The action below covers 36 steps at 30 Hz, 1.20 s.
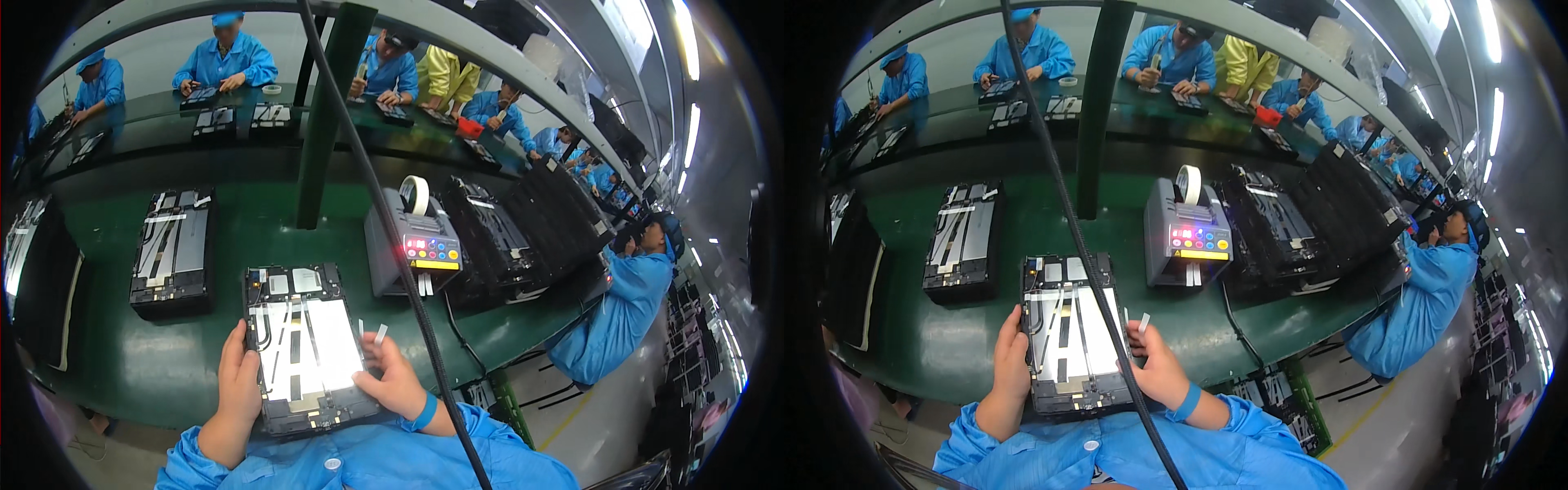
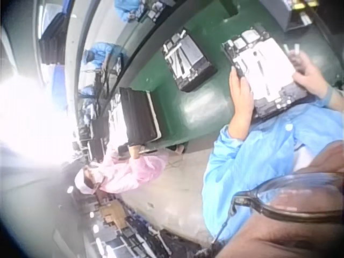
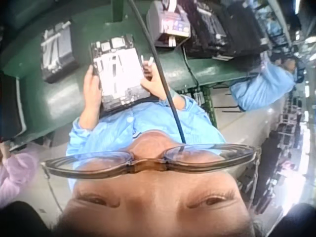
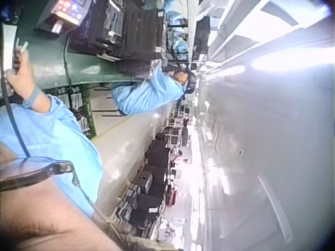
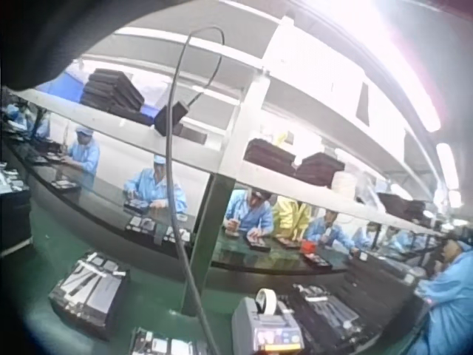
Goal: The person repeatedly applies small white adhesive strips to the internal components of a rectangular electronic device on a green workbench. They handle the device, peel and place the strips, and occasionally move the device to a stack on the right side of the table.
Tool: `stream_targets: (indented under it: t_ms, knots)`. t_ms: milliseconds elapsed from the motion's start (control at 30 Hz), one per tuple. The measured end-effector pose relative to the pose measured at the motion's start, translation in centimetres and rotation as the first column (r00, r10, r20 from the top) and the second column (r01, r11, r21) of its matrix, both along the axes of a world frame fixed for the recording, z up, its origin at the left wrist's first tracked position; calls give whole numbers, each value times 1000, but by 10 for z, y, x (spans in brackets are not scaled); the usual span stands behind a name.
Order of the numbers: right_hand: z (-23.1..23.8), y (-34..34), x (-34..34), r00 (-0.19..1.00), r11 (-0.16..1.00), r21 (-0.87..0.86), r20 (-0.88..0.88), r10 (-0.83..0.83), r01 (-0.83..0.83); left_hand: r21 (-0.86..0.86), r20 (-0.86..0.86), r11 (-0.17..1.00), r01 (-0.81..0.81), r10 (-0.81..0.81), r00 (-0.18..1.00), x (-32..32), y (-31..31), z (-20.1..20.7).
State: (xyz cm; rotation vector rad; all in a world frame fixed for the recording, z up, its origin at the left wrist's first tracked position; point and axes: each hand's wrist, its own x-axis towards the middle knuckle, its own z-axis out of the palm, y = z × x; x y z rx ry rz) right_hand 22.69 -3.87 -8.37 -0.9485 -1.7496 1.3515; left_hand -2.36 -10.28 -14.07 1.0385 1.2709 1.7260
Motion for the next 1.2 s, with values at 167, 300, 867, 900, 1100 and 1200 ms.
stream_targets:
  t_ms: [167, 300, 867, 900, 1100, 1200]
  knots:
    - [4, -2, 2, 1000, 1000, -16, 3, 17, -17, 8, 7, 1000, 30, -30, 1000, 2, -3, 2]
    - [5, -7, 3, 1000, 1000, -7, 28, 12, -12, 12, 16, 999, 41, -41, 999, 3, -12, 2]
    - [0, -2, 5, 999, 999, -48, 43, -21, 23, 17, 64, 999, 51, -52, 997, 9, -19, 14]
    - [-1, 0, 5, 999, 998, -48, 46, -27, 29, 11, 56, 999, 48, -48, 997, 11, -19, 19]
    - [-7, 0, 3, 999, 999, -14, 17, -41, 41, -1, 69, 999, 35, -35, 997, 7, -20, 16]
    - [-12, -1, 4, 999, 998, 34, -5, -44, 44, -60, 21, 998, 32, -31, 999, 7, -21, 22]
